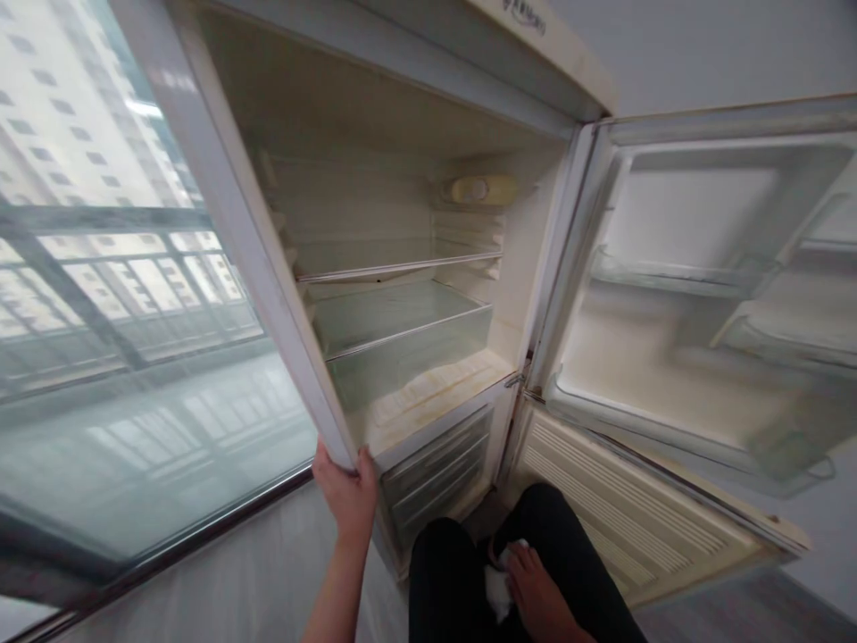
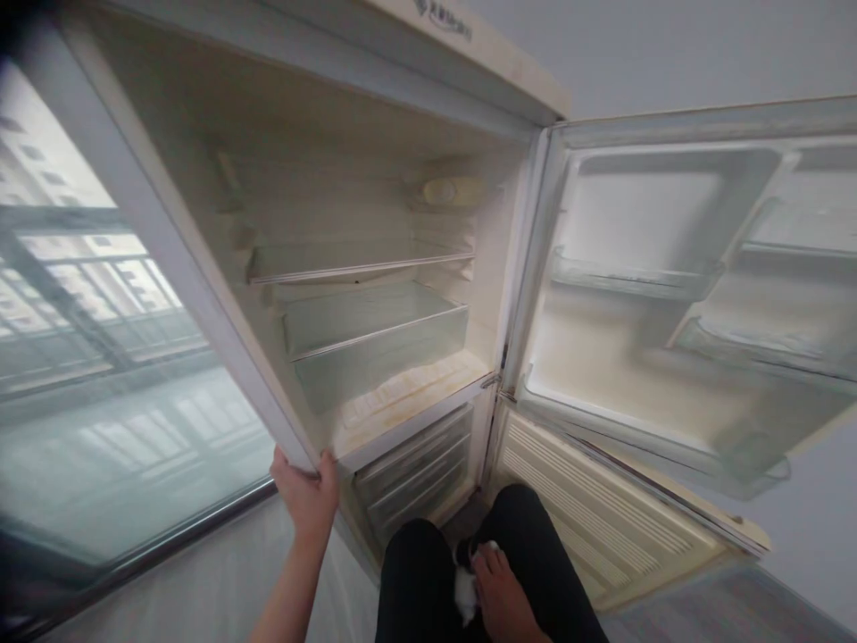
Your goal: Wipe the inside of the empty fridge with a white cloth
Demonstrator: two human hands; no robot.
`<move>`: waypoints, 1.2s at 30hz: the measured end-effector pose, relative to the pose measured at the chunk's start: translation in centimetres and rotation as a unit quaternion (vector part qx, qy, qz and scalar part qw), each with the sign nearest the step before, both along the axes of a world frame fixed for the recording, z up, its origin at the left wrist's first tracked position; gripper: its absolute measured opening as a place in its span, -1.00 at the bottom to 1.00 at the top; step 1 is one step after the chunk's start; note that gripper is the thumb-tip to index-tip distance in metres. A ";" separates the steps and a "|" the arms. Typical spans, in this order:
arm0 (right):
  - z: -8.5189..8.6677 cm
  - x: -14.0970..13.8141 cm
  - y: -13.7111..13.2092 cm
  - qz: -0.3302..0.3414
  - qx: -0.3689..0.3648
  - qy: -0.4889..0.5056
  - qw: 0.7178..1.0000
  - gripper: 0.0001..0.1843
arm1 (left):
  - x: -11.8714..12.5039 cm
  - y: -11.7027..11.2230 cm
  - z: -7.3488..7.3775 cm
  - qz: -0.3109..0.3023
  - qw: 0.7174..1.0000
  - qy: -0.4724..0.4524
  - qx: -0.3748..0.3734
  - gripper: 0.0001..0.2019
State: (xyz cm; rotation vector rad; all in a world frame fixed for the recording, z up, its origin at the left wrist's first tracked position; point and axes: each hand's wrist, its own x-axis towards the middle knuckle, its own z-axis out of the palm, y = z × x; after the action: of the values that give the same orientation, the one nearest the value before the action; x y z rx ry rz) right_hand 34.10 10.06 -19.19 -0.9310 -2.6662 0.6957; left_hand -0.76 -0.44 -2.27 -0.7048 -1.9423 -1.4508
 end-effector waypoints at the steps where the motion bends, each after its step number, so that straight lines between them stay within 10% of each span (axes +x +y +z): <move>1: 1.0 -0.1 0.0 0.031 0.000 0.040 0.999 -0.58 | 1.3 -0.4 -0.3 -0.010 1.000 0.001 0.006 -0.21; 6: 8.6 -2.5 -0.6 0.177 0.015 0.203 0.963 -0.81 | 9.5 -2.4 -5.7 -0.151 0.986 -0.066 -0.025 -0.31; 10: 13.9 -4.1 -1.5 0.260 0.028 0.226 0.938 -0.82 | 12.4 -3.8 -9.9 -0.330 0.866 -0.363 -0.099 -0.30; 14: 14.9 -4.1 -2.0 0.291 0.041 0.249 0.923 -0.83 | 12.3 -5.1 -9.6 -0.416 0.739 -0.518 -0.109 -0.25; 18: 13.9 -3.0 -1.6 0.257 0.036 0.246 0.934 -0.81 | 12.4 -5.1 -7.6 -0.516 0.672 -0.498 -0.183 -0.46; 25: 13.9 -1.7 0.3 0.198 0.036 0.269 0.942 -0.80 | 14.2 -0.6 -6.8 -0.510 0.709 -0.451 -0.183 -0.54; 32: 13.1 -1.2 1.8 0.197 -0.030 0.290 0.936 -0.87 | 16.5 1.9 -7.2 -0.529 0.672 -0.496 -0.151 -0.41; 36: 12.0 -0.6 2.8 0.171 -0.071 0.296 0.937 -0.92 | 16.8 1.9 -7.9 -0.480 0.718 -0.459 -0.209 -0.44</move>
State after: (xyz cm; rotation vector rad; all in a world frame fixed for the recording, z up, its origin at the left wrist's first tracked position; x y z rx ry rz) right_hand 33.46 12.88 -7.19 -0.2123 -2.2551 1.0582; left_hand 16.07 1.46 -10.13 -1.5960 -2.9355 -2.2820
